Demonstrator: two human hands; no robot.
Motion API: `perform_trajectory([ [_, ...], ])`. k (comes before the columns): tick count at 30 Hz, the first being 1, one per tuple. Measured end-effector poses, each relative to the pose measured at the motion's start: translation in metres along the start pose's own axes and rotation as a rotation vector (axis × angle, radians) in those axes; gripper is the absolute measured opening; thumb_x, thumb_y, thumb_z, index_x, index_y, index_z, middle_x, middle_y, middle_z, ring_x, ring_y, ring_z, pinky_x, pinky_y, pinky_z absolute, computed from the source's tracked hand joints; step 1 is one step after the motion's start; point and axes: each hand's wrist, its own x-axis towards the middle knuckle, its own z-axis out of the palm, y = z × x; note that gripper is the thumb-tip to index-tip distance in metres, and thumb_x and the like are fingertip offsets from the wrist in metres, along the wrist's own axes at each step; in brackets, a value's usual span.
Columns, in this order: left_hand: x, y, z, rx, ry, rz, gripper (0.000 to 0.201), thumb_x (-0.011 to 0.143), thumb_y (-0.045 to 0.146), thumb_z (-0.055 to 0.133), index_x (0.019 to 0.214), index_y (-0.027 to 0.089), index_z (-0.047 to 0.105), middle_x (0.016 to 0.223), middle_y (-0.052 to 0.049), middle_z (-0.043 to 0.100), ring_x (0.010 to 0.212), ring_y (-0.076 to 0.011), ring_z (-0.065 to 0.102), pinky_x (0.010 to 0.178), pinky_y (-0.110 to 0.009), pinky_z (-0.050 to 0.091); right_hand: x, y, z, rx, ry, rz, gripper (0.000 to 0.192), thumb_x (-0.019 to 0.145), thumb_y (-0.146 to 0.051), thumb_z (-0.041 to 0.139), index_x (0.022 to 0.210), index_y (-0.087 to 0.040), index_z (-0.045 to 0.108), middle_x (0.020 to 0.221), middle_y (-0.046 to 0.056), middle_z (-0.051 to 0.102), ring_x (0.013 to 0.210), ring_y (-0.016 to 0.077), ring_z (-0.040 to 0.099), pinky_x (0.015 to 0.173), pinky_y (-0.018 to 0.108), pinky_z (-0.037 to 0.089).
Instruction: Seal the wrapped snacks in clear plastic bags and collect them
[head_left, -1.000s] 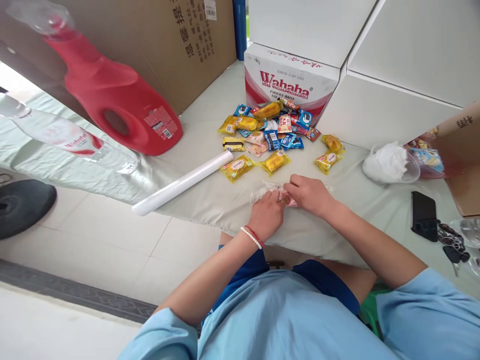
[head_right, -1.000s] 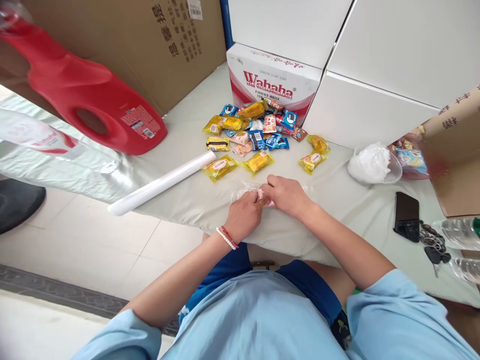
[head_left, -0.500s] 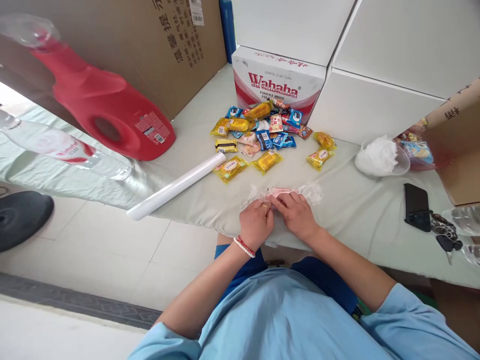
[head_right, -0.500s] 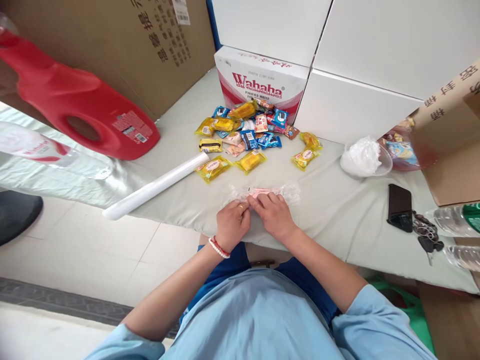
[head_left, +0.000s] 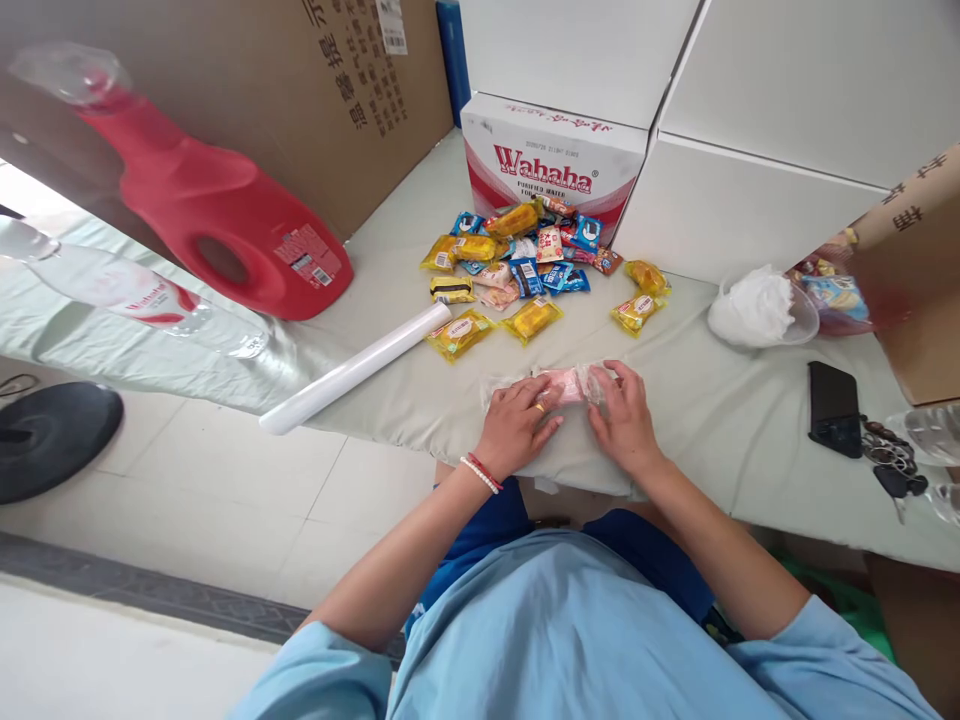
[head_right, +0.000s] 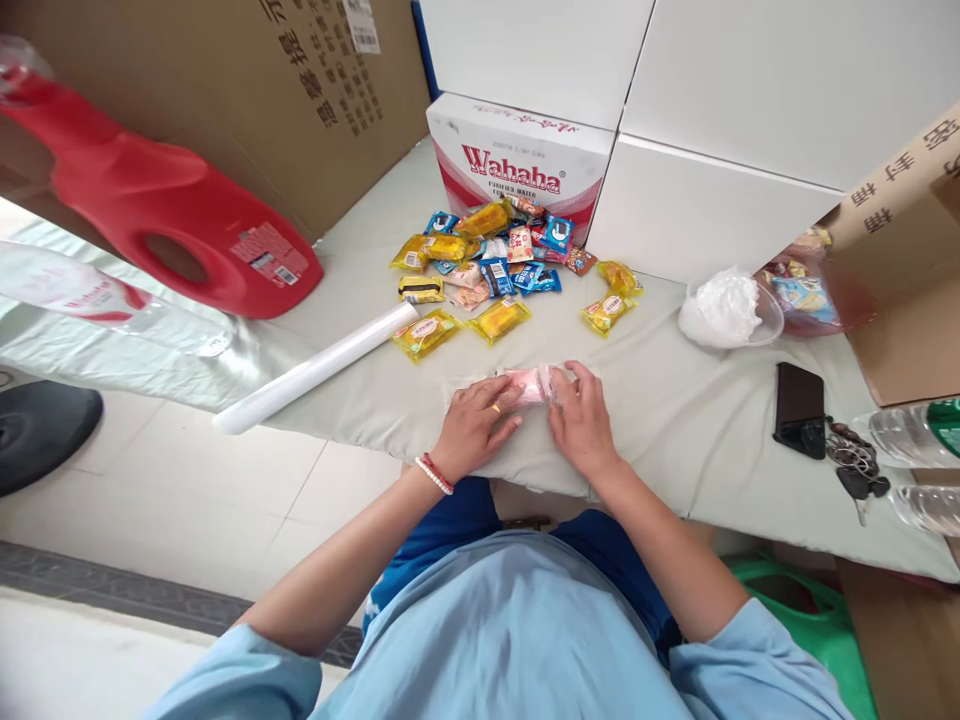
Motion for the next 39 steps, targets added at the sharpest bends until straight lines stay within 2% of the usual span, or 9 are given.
perform_trajectory([
  [5, -0.001, 0.006, 0.006, 0.16, -0.029, -0.032, 0.042, 0.107, 0.03, 0.046, 0.145, 0.038, 0.06, 0.154, -0.009, 0.058, 0.136, -0.0286, 0.054, 0.096, -0.044, 0.046, 0.006, 0.013, -0.023, -0.126, -0.095, 0.028, 0.029, 0.103, -0.025, 0.049, 0.115, -0.024, 0.075, 0.098, 0.01, 0.071, 0.091, 0.0271, 0.059, 0.082, 0.041, 0.052],
  [15, 0.0, 0.008, 0.006, 0.164, -0.059, 0.017, 0.046, 0.104, 0.02, 0.047, 0.146, 0.034, 0.06, 0.159, -0.01, 0.053, 0.145, -0.0277, 0.049, 0.1, -0.044, 0.048, -0.005, 0.007, -0.053, -0.245, -0.094, 0.022, 0.033, 0.099, -0.018, 0.049, 0.108, -0.027, 0.079, 0.103, 0.012, 0.069, 0.092, 0.0291, 0.056, 0.078, 0.043, 0.052],
  [17, -0.002, 0.004, 0.004, 0.124, -0.057, 0.024, 0.048, 0.103, 0.018, 0.047, 0.146, 0.034, 0.059, 0.16, -0.009, 0.052, 0.146, -0.0272, 0.048, 0.103, -0.045, 0.048, 0.012, -0.008, -0.048, -0.143, -0.067, -0.046, 0.036, 0.101, -0.018, 0.047, 0.118, -0.028, 0.077, 0.115, 0.012, 0.068, 0.104, 0.0292, 0.056, 0.09, 0.045, 0.052],
  [22, -0.017, -0.015, -0.007, -0.153, 0.051, 0.061, 0.042, 0.096, 0.011, 0.045, 0.121, 0.027, 0.074, 0.15, -0.007, 0.061, 0.142, -0.0218, 0.054, 0.114, -0.044, 0.047, 0.046, -0.024, 0.0, 0.144, -0.298, -0.251, 0.035, 0.101, -0.02, 0.052, 0.127, -0.027, 0.075, 0.122, 0.011, 0.065, 0.106, 0.0251, 0.057, 0.096, 0.041, 0.051],
  [25, -0.024, -0.026, -0.013, -0.297, 0.197, -0.13, 0.034, 0.092, 0.012, 0.044, 0.101, 0.022, 0.076, 0.13, -0.007, 0.072, 0.121, -0.0201, 0.066, 0.109, -0.04, 0.052, 0.045, -0.015, 0.024, 0.168, -0.305, -0.227, 0.033, 0.1, -0.019, 0.054, 0.124, -0.027, 0.076, 0.122, 0.011, 0.063, 0.102, 0.0239, 0.056, 0.093, 0.041, 0.05],
  [28, -0.015, -0.03, -0.016, -0.289, 0.34, -0.417, 0.029, 0.096, 0.026, 0.05, 0.113, 0.018, 0.071, 0.135, -0.013, 0.066, 0.114, -0.0233, 0.066, 0.105, -0.043, 0.054, 0.038, -0.009, 0.029, 0.193, -0.273, -0.209, 0.032, 0.1, -0.019, 0.054, 0.12, -0.028, 0.078, 0.122, 0.011, 0.062, 0.098, 0.0231, 0.053, 0.093, 0.042, 0.049],
  [30, -0.004, -0.032, -0.018, -0.205, 0.304, -0.506, 0.039, 0.094, 0.039, 0.059, 0.124, 0.015, 0.067, 0.14, -0.017, 0.06, 0.121, -0.0293, 0.061, 0.107, -0.048, 0.052, 0.035, -0.009, 0.027, 0.215, -0.256, -0.207, 0.031, 0.101, -0.019, 0.054, 0.119, -0.027, 0.078, 0.121, 0.012, 0.061, 0.097, 0.0231, 0.053, 0.094, 0.043, 0.048],
  [33, 0.006, -0.032, -0.025, -0.081, 0.132, -0.479, 0.032, 0.087, 0.041, 0.07, 0.106, 0.015, 0.073, 0.122, -0.016, 0.064, 0.12, -0.0339, 0.057, 0.108, -0.052, 0.048, 0.035, -0.009, 0.027, 0.248, -0.241, -0.192, 0.03, 0.1, -0.019, 0.056, 0.118, -0.027, 0.079, 0.119, 0.011, 0.061, 0.097, 0.0225, 0.054, 0.094, 0.042, 0.048],
  [39, -0.004, -0.022, -0.046, -0.349, 0.141, -0.557, 0.015, 0.087, 0.033, 0.067, 0.079, 0.02, 0.066, 0.092, -0.003, 0.062, 0.081, -0.0185, 0.066, 0.083, -0.033, 0.055, 0.032, -0.006, 0.037, 0.355, -0.196, -0.163, 0.031, 0.095, -0.013, 0.06, 0.113, -0.029, 0.08, 0.116, 0.008, 0.062, 0.098, 0.0219, 0.056, 0.092, 0.04, 0.05],
])
